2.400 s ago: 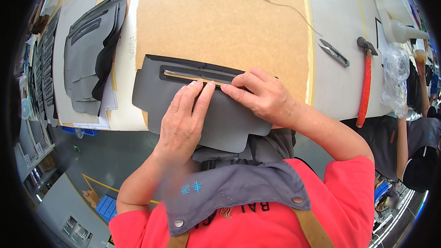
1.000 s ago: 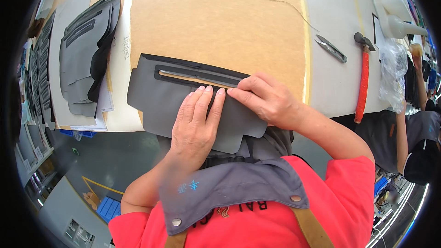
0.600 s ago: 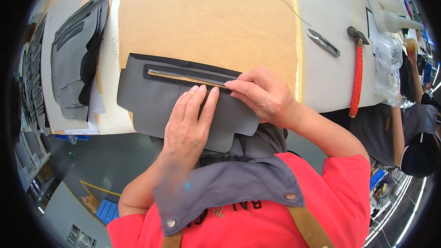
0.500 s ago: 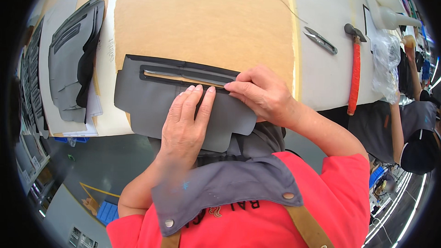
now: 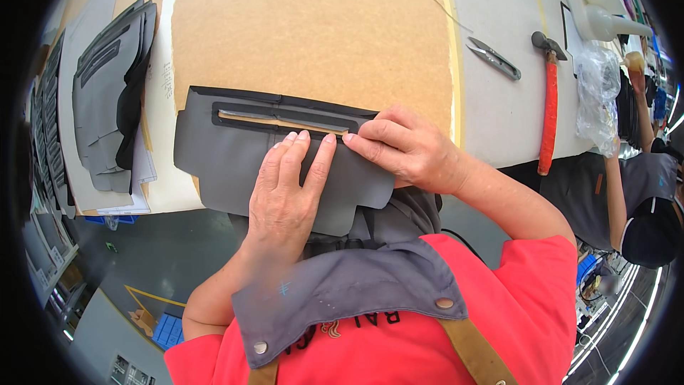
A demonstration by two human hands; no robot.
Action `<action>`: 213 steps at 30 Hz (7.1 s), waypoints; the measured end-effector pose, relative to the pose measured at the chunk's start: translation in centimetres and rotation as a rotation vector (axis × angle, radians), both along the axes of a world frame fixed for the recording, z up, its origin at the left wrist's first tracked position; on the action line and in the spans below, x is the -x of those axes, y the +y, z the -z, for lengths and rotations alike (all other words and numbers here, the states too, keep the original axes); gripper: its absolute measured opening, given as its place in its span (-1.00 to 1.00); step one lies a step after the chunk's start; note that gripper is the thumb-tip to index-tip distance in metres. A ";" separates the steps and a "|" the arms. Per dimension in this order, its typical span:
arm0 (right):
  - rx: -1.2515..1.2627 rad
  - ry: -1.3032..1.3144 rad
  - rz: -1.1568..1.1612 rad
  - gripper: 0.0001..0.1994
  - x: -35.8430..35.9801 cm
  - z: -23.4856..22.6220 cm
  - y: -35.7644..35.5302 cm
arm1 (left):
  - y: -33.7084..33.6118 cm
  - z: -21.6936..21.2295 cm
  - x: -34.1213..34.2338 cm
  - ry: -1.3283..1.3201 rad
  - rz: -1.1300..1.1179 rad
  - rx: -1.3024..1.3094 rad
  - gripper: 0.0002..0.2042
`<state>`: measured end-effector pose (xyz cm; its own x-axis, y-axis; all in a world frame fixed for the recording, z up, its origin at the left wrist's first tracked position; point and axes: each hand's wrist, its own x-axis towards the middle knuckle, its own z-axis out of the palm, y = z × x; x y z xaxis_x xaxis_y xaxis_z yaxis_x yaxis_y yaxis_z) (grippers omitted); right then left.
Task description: The recorder is assembling a leather component, likely a pocket or part of a bag, by applying glue, hammering the seams, and trimming excess thread/leather.
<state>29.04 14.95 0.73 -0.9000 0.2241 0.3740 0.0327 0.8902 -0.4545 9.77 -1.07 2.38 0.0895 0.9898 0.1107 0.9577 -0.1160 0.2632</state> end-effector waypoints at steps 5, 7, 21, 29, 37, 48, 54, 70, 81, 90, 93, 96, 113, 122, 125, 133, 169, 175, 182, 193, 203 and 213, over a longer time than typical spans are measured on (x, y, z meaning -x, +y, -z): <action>-0.011 0.000 -0.051 -0.45 -0.6 0.2 0.3 | 0.0 0.0 0.1 -0.001 0.014 0.016 -0.48; -0.012 -0.004 -0.034 -0.44 -0.6 0.1 0.2 | -0.1 0.0 0.1 0.010 0.017 0.018 -0.47; -0.020 -0.063 -0.077 -0.36 -0.8 -0.6 0.5 | -0.2 -0.1 0.1 0.013 0.021 0.040 -0.47; -0.078 -0.029 -0.131 -0.36 -1.1 0.0 1.0 | -0.3 0.2 0.3 -0.010 0.028 0.027 -0.46; -0.116 -0.053 -0.124 -0.34 -0.8 0.0 0.8 | -0.3 -0.1 0.5 0.005 0.047 0.029 -0.44; -0.120 0.093 0.107 -0.46 -1.1 -0.4 -0.4 | 1.8 -1.1 5.8 -0.362 0.180 0.123 -0.46; -0.192 0.117 0.125 -0.56 -0.2 -0.5 -0.3 | 2.4 -1.0 7.8 -0.492 0.157 0.226 -0.44; -0.165 0.151 0.171 -0.79 8.9 -0.4 3.5 | 0.8 -0.9 7.5 -0.150 0.347 0.045 -0.56; -0.089 -0.133 0.310 -0.87 4.9 -2.4 2.0 | 0.8 -0.6 12.4 -0.242 0.039 -0.132 -0.59; 0.238 -0.019 0.277 -0.87 10.3 -1.0 -0.6 | 0.9 1.2 10.9 -0.117 -0.038 -0.208 -0.54; 0.309 -0.010 0.311 -0.87 10.0 -1.1 0.1 | 1.1 1.2 11.0 -0.066 0.008 -0.124 -0.54; 0.326 -0.016 0.367 -0.88 9.2 -2.0 1.4 | 0.3 1.2 10.5 -0.048 -0.012 -0.092 -0.55; 0.448 -0.124 0.264 -0.89 9.6 -1.8 0.0 | -1.5 0.2 9.0 -0.003 -0.124 -0.095 -0.57; 0.220 -0.160 0.249 -0.89 11.7 -0.9 -2.1 | -2.4 0.7 8.6 -0.034 -0.090 -0.129 -0.48; 0.174 -0.140 0.230 -0.89 12.1 -1.0 -2.1 | -2.6 0.8 8.6 -0.025 -0.097 -0.128 -0.48; 0.167 -0.102 0.146 -0.87 11.7 -0.6 -1.9 | -2.5 0.8 8.9 -0.029 -0.084 -0.119 -0.50; -0.155 0.048 -0.015 -0.66 10.6 0.5 -2.0 | -0.3 -1.9 14.1 0.220 0.284 0.125 -0.42; -0.161 0.061 -0.016 -0.68 10.7 0.6 -2.1 | -0.4 -1.9 14.4 0.273 0.296 0.127 -0.42; -0.193 0.096 -0.032 -0.67 11.4 0.9 -2.3 | -1.1 -1.1 12.9 -0.015 0.096 0.045 -0.38; 0.072 0.019 0.042 -0.66 9.9 0.5 -2.3 | -2.0 0.1 11.4 -0.017 0.030 0.026 -0.38; -0.185 0.062 -0.087 -0.64 10.4 0.2 -1.7 | -1.9 -0.6 10.3 0.045 0.067 -0.004 -0.41; 0.157 -0.075 0.070 -0.76 9.5 -0.6 -2.1 | -2.0 -1.0 8.7 -0.057 -0.012 0.029 -0.44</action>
<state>19.56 12.84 1.34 -0.9043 0.3375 0.2615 0.1312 0.8026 -0.5819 1.05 -3.09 3.36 0.0724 0.9936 0.0866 0.9422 -0.0966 0.3207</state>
